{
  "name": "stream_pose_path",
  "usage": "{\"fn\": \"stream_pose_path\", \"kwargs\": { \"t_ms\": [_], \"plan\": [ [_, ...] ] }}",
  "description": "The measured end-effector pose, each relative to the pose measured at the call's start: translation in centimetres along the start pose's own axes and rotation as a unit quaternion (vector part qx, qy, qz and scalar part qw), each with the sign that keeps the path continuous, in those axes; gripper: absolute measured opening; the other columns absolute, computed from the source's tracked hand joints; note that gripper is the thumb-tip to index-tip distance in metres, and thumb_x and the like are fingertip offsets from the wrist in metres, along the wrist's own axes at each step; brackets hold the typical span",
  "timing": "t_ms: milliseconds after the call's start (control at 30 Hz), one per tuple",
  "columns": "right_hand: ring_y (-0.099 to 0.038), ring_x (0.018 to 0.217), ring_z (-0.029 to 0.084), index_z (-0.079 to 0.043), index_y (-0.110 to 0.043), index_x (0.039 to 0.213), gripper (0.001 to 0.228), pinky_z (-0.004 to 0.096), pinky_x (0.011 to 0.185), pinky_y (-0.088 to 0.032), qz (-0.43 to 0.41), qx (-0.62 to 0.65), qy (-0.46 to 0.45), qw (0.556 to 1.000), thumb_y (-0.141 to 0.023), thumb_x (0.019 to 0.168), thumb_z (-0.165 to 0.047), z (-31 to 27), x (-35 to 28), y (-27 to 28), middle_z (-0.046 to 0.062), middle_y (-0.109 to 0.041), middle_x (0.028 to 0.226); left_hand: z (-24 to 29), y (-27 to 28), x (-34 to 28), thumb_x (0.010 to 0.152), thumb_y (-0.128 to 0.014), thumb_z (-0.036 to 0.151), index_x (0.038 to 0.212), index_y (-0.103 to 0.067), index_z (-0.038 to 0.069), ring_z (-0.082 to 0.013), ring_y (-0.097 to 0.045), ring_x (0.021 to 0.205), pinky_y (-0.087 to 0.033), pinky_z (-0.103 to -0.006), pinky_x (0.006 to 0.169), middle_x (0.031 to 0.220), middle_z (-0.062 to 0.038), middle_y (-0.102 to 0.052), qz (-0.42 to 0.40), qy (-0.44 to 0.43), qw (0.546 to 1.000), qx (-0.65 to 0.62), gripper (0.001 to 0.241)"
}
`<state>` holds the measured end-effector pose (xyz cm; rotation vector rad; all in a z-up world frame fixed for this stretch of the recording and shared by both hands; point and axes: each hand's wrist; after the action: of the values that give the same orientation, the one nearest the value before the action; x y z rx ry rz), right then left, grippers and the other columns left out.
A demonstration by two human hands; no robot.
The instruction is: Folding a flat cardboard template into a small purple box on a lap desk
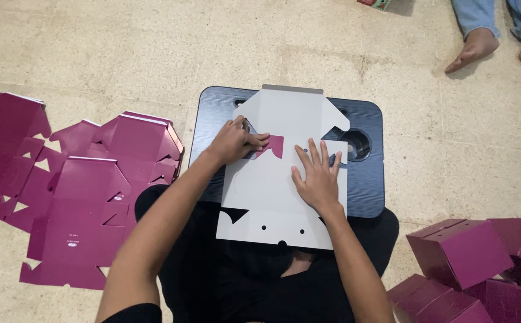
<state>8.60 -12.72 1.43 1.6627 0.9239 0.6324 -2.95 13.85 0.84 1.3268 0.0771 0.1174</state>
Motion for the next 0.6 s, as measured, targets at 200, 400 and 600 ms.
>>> {"fn": "stream_pose_path", "kwargs": {
  "t_ms": [200,400,600],
  "plan": [
    [-0.024,0.155,0.037,-0.03,-0.045,0.154,0.054,0.068,0.121,-0.01,0.034,0.023,-0.007,0.999,-0.044,0.102,-0.043,-0.6,-0.3,0.8,0.012,-0.035,0.165,2.2,2.5,-1.0,0.089,-0.071,0.053,0.119,-0.072,0.048,-0.0179,-0.05,0.11,-0.042,-0.0376,0.095,0.124,0.023,-0.072,0.001,0.043,0.997,-0.059,0.03],
    [-0.023,0.156,0.036,-0.029,-0.045,0.154,0.054,0.067,0.121,-0.008,0.042,0.031,-0.016,0.998,-0.043,0.102,-0.043,-0.8,-0.5,0.8,0.012,-0.034,0.166,1.9,2.1,0.0,0.076,-0.073,0.067,0.129,-0.065,0.051,-0.0159,-0.053,0.121,-0.047,-0.0403,0.098,0.137,0.026,-0.064,-0.095,-0.012,0.992,0.084,0.056],
    [-0.027,0.154,0.036,-0.028,-0.048,0.152,0.053,0.067,0.121,-0.012,0.059,0.044,-0.01,0.997,-0.046,0.102,-0.044,-0.8,-0.4,1.0,0.013,-0.038,0.164,4.8,-0.1,-1.8,0.085,-0.073,0.061,0.142,-0.06,0.03,-0.0235,-0.059,0.117,-0.051,-0.0456,0.093,0.138,0.007,-0.067,0.043,0.062,0.997,0.013,0.067]
  ]
}}
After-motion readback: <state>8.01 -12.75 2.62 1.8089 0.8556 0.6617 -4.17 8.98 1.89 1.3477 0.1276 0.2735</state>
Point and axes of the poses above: each hand's wrist, its own x-axis towards the middle knuckle, its own y-axis out of the back of the hand, z = x × y
